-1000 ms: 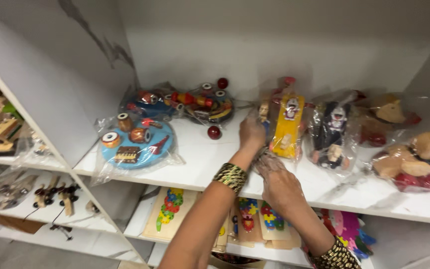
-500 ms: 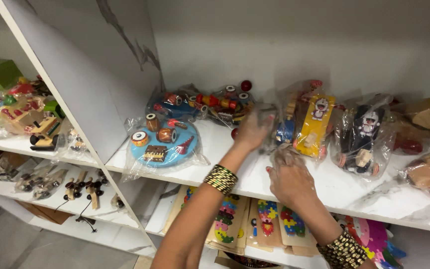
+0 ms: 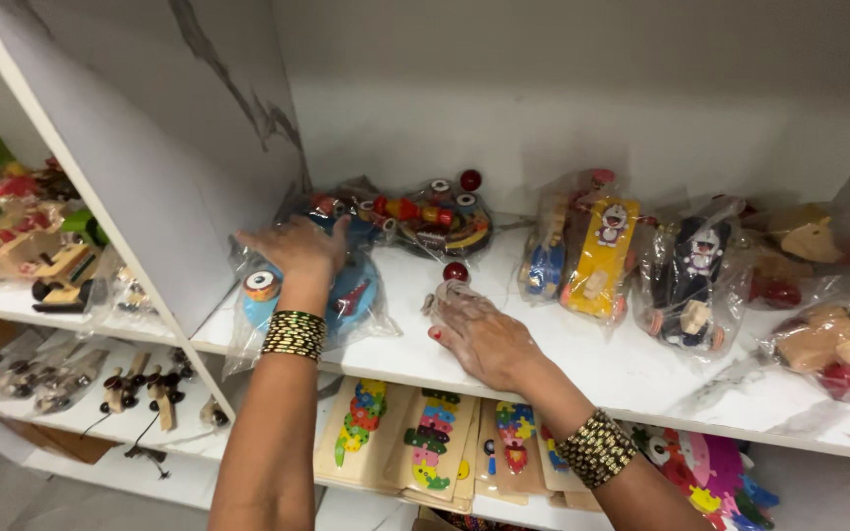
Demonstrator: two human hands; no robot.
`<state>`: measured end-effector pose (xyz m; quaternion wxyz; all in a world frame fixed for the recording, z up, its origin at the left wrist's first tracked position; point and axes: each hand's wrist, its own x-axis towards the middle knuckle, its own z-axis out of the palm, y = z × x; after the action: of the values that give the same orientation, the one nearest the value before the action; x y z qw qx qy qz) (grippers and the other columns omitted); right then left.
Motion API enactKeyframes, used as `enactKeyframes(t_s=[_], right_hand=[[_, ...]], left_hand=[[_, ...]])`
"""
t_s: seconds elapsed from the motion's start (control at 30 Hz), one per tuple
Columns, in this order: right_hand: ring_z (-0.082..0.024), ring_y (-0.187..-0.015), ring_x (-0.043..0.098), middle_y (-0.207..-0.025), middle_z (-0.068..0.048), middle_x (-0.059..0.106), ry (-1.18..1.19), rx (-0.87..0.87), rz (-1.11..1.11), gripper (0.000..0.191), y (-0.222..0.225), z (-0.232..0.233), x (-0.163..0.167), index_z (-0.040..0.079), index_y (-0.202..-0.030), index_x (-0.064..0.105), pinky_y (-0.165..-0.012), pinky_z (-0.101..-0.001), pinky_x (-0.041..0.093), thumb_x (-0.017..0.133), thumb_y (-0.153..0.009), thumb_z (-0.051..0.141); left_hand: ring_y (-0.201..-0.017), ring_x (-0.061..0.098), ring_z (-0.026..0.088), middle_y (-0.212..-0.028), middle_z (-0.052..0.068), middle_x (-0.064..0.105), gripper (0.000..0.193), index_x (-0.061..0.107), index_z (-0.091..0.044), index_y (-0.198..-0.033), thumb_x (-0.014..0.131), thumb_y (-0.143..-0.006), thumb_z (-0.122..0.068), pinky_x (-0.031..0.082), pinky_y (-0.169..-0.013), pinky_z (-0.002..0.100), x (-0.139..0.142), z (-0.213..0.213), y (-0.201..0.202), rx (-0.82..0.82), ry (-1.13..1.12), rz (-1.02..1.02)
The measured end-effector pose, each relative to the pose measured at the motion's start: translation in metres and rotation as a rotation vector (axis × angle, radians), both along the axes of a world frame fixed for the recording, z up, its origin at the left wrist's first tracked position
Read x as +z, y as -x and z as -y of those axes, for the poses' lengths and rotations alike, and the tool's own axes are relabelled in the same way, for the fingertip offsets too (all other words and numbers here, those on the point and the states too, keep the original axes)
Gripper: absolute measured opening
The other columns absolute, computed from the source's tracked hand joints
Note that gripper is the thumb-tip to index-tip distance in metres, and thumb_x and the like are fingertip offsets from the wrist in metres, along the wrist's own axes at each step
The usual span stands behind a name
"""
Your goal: The person wipes dust off plastic-wrapped wooden toy figurines and a round blue toy on white display shelves using a cloth, moving items aside and rearranging them as they clean each shelf compartment.
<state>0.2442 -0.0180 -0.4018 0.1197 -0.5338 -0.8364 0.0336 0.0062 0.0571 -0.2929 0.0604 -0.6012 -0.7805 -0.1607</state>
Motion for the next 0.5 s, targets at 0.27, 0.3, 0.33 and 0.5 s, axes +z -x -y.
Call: enactKeyframes(t_s=[0.27, 0.3, 0.33, 0.5], right_hand=[[-0.029, -0.149, 0.021, -0.164, -0.009, 0.022, 0.003, -0.188, 0.049, 0.070, -0.031, -0.001, -0.001, 0.015, -0.156, 0.032, -0.119, -0.0423, 0.021, 0.033, -0.100, 0.056], [-0.030, -0.148, 0.025, -0.163, -0.010, 0.027, -0.032, -0.179, 0.023, 0.068, -0.037, 0.007, -0.003, 0.014, -0.154, 0.037, -0.117, -0.0425, 0.024, 0.036, -0.099, 0.054], [-0.030, -0.146, 0.030, -0.161, -0.011, 0.031, -0.073, -0.170, -0.003, 0.066, -0.042, 0.017, -0.005, 0.013, -0.151, 0.042, -0.116, -0.0427, 0.028, 0.040, -0.099, 0.052], [-0.026, -0.133, 0.056, -0.143, -0.005, 0.061, -0.185, -0.251, -0.133, 0.047, -0.074, 0.067, -0.008, 0.015, -0.134, 0.064, -0.110, -0.0384, 0.044, 0.054, -0.097, 0.042]], left_hand=[[-0.148, 0.028, 0.045, -0.160, 0.018, 0.038, 0.088, 0.042, -0.004, -0.154, 0.037, -0.096, -0.071, 0.028, -0.110, 0.071, -0.025, 0.017, -0.016, -0.077, -0.023, 0.160], [-0.149, 0.027, 0.044, -0.160, 0.017, 0.038, 0.083, 0.044, -0.009, -0.153, 0.036, -0.097, -0.069, 0.028, -0.112, 0.069, -0.030, 0.022, -0.022, -0.127, -0.017, 0.181], [-0.149, 0.027, 0.043, -0.160, 0.016, 0.038, 0.078, 0.047, -0.013, -0.151, 0.036, -0.097, -0.068, 0.027, -0.115, 0.068, -0.034, 0.026, -0.030, -0.178, -0.019, 0.203], [-0.146, 0.033, 0.043, -0.158, 0.015, 0.042, 0.077, 0.049, -0.011, -0.149, 0.040, -0.096, -0.066, 0.032, -0.114, 0.065, -0.045, 0.047, -0.087, -0.404, 0.038, 0.200]])
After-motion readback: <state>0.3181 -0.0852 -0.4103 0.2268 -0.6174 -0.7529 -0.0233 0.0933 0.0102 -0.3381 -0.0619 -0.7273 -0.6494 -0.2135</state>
